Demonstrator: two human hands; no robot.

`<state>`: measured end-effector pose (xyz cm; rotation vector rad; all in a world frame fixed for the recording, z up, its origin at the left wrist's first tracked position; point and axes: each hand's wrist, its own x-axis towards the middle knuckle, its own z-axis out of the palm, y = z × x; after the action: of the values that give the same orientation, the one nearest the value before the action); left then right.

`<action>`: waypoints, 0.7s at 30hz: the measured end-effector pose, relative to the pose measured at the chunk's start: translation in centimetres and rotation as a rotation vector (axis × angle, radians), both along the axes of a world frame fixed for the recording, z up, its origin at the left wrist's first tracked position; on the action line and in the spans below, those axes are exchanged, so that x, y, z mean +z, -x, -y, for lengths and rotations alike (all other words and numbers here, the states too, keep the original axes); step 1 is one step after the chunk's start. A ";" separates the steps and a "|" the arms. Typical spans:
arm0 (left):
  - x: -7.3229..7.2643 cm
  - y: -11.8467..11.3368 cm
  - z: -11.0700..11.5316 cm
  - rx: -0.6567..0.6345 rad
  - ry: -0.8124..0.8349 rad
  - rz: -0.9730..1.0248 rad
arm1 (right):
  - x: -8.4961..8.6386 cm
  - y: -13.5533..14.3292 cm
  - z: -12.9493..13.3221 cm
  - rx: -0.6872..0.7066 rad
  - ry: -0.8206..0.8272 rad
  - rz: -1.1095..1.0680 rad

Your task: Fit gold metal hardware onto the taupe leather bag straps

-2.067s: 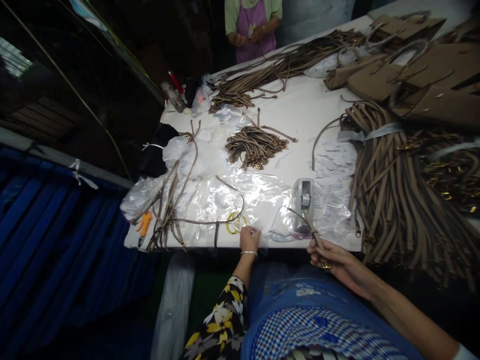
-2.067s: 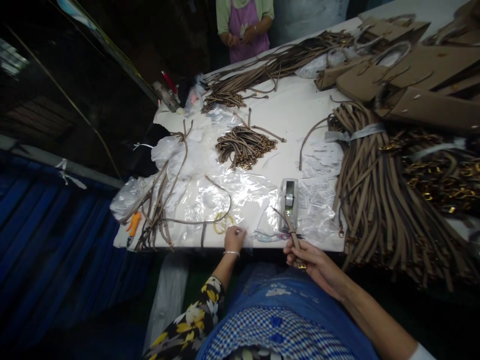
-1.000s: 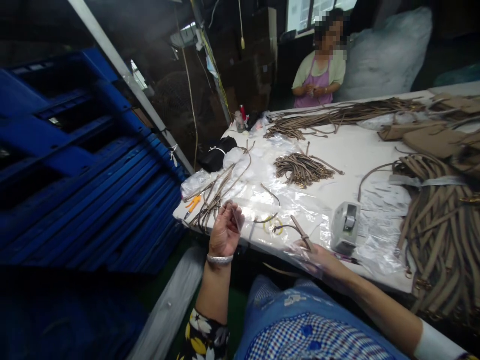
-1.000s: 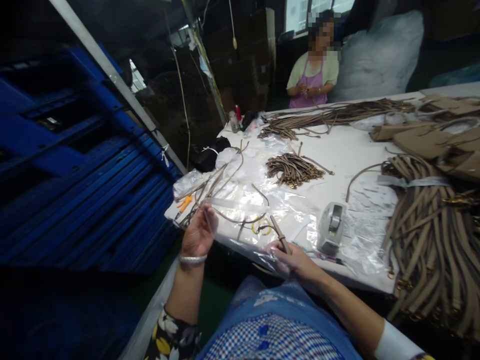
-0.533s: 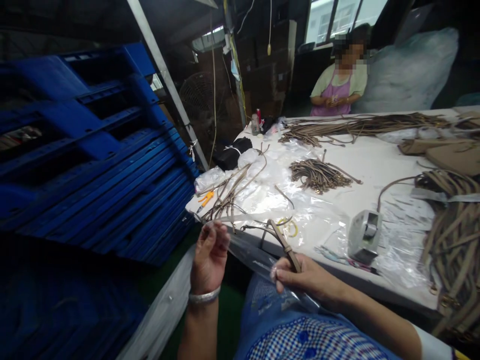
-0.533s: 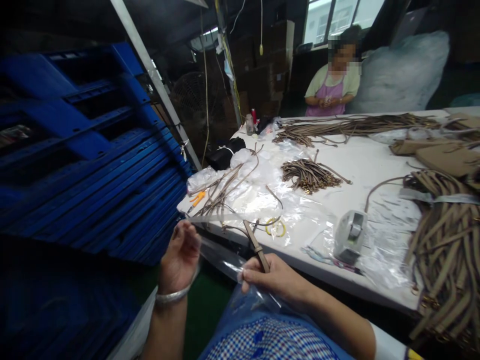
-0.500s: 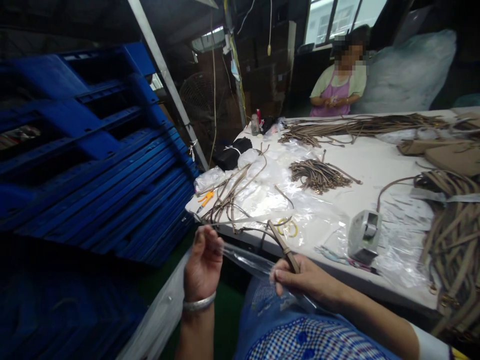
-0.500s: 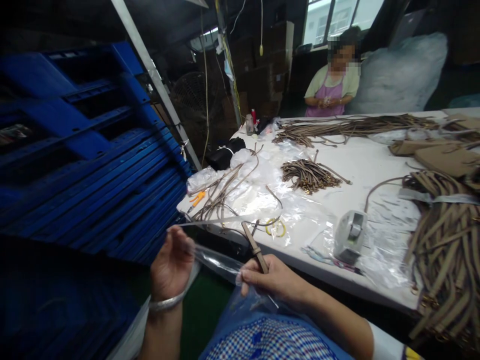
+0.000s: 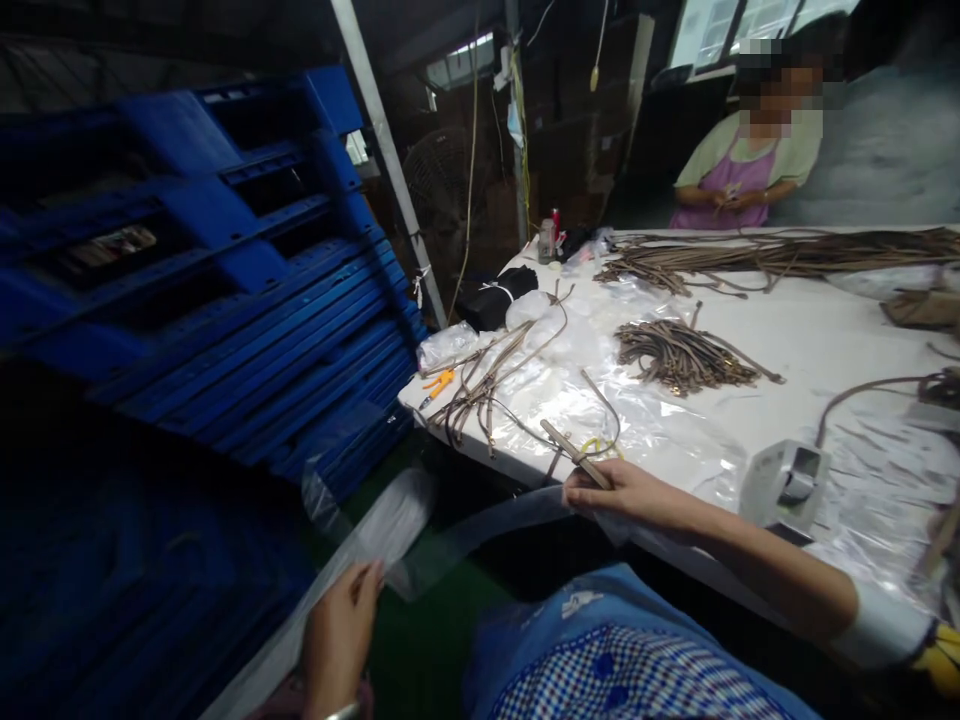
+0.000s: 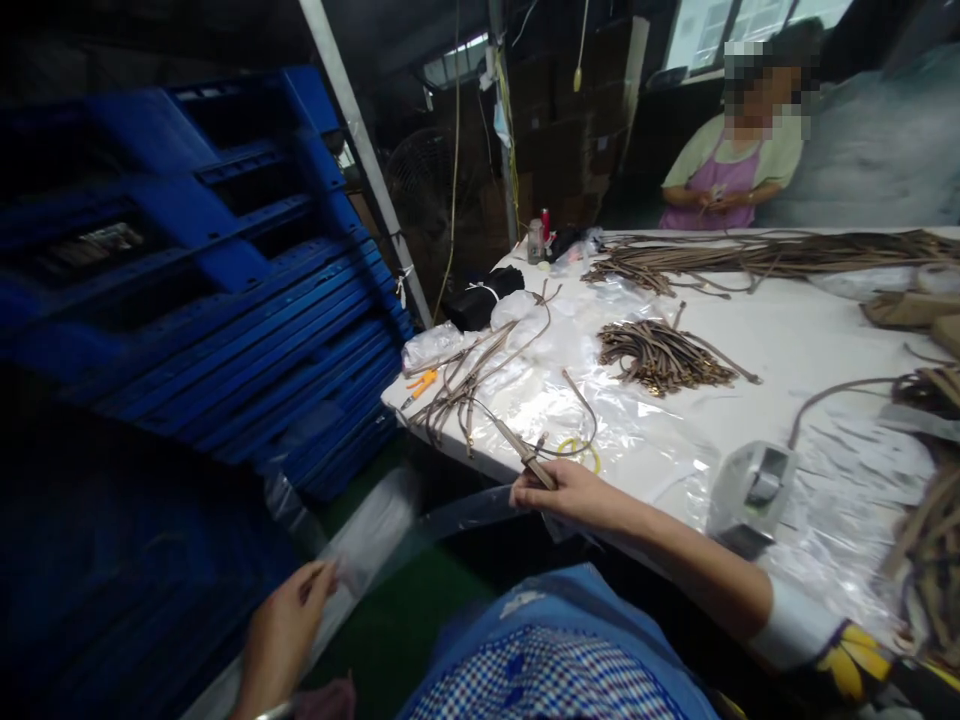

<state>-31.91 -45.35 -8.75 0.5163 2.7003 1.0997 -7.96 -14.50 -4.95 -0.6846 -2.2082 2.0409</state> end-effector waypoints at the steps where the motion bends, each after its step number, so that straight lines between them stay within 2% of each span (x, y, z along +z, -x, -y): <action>1: 0.7 -2.4 -2.9 -0.116 -0.090 0.003 | 0.4 0.4 -0.3 0.044 -0.010 -0.010; 2: 1.5 -4.7 -6.0 -0.199 -0.241 0.055 | 0.7 0.8 -0.5 0.092 -0.022 -0.024; 4: 3.1 -8.4 -11.8 -0.527 -0.388 0.202 | 1.2 1.2 -0.8 0.190 -0.027 -0.066; 5: 3.7 -9.6 -14.0 -0.656 -0.419 0.309 | 1.2 1.1 -0.9 0.236 -0.016 -0.090; 7: 4.5 -11.0 -16.9 -0.787 -0.390 0.463 | 1.1 0.6 -1.5 0.274 0.005 -0.129; 10: 4.5 -11.4 -17.9 -0.777 -0.345 0.527 | 0.6 -0.9 -2.9 0.170 0.049 -0.165; 13: 4.3 -11.7 -17.8 -0.708 -0.365 0.611 | 0.1 -2.4 -4.2 -0.001 0.164 -0.213; 16: 4.7 -12.6 -18.3 -0.660 -0.408 0.719 | 0.0 -3.2 -5.0 -0.089 0.263 -0.286; 19: 5.3 -13.7 -19.0 -0.605 -0.478 0.796 | 0.1 -3.9 -5.5 -0.157 0.489 -0.341; 21: 5.5 -14.2 -19.2 -0.558 -0.507 0.831 | 0.0 -4.6 -5.8 -0.162 0.583 -0.283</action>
<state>-17.71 -26.16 -3.22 0.6388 1.4541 1.3989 -3.38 -8.72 -4.90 -0.5352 -1.3627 2.5142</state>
